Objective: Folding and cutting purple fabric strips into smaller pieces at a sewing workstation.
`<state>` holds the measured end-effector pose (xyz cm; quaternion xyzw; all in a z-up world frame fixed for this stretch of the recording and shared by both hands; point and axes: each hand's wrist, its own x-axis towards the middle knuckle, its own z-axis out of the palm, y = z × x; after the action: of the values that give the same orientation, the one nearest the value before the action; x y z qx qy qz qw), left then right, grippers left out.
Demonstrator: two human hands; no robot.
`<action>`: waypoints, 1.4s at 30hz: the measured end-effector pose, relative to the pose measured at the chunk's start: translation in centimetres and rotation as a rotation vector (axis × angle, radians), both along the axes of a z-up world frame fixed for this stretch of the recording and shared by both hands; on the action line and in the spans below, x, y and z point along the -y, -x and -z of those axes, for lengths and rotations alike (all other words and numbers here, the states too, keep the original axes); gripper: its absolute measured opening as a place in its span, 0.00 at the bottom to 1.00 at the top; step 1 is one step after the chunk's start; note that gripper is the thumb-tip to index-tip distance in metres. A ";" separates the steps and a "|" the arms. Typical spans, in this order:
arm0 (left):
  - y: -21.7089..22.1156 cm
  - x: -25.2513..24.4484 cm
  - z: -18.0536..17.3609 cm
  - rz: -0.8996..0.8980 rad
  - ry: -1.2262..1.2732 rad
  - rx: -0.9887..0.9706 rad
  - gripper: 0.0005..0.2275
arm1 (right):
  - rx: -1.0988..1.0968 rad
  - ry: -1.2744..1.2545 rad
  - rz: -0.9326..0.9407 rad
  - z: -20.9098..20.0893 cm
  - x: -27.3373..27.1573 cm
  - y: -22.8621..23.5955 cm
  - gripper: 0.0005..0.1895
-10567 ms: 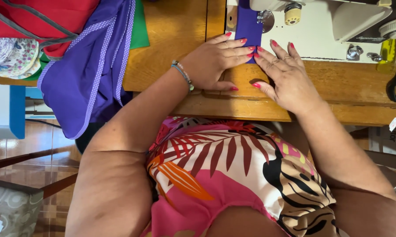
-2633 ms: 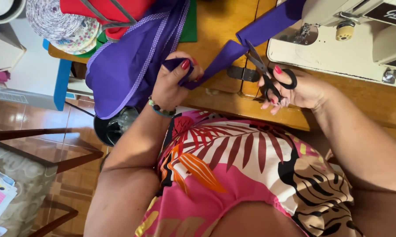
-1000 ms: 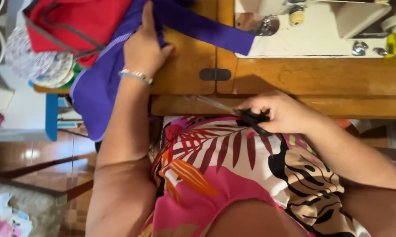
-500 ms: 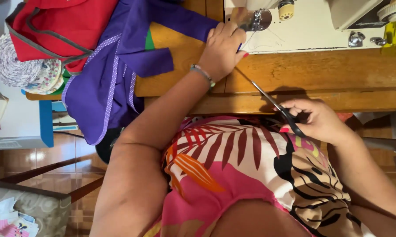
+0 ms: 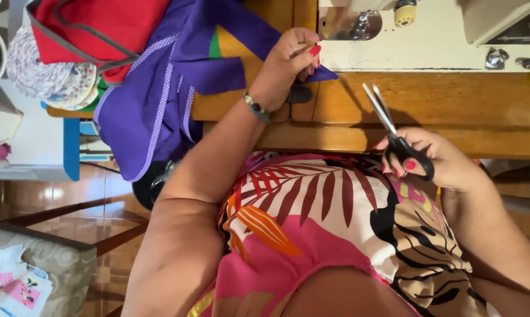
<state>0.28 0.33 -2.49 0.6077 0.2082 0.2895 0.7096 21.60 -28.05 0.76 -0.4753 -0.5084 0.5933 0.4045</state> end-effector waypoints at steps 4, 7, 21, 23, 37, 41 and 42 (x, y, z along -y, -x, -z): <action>1.9 1.1 -1.4 0.083 0.140 0.130 0.08 | -0.218 0.004 0.014 -0.1 -0.9 0.9 0.26; 2.6 1.3 -1.5 0.109 0.126 0.158 0.09 | -0.157 0.069 -0.080 0.6 -1.8 1.3 0.22; 8.4 5.8 -4.4 0.076 -0.153 0.131 0.07 | -0.242 0.180 -0.348 1.6 -4.2 1.9 0.27; 9.0 6.9 -3.1 0.086 -0.152 0.227 0.06 | -0.408 0.323 -0.374 2.7 -5.0 2.6 0.33; 15.9 8.8 1.3 0.061 -0.213 0.109 0.06 | -0.268 0.324 -0.389 1.7 -10.6 6.6 0.29; 16.5 8.7 2.5 0.048 -0.174 0.117 0.07 | -0.192 0.350 -0.354 2.3 -10.5 7.1 0.24; 16.5 8.7 2.8 0.017 -0.140 0.063 0.08 | -0.116 0.387 -0.284 2.3 -10.5 7.4 0.19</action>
<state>-16.23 -8.39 -5.27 0.6480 0.1599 0.3164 0.6741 14.22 -17.51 -1.50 -0.4329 -0.4229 0.7568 0.2471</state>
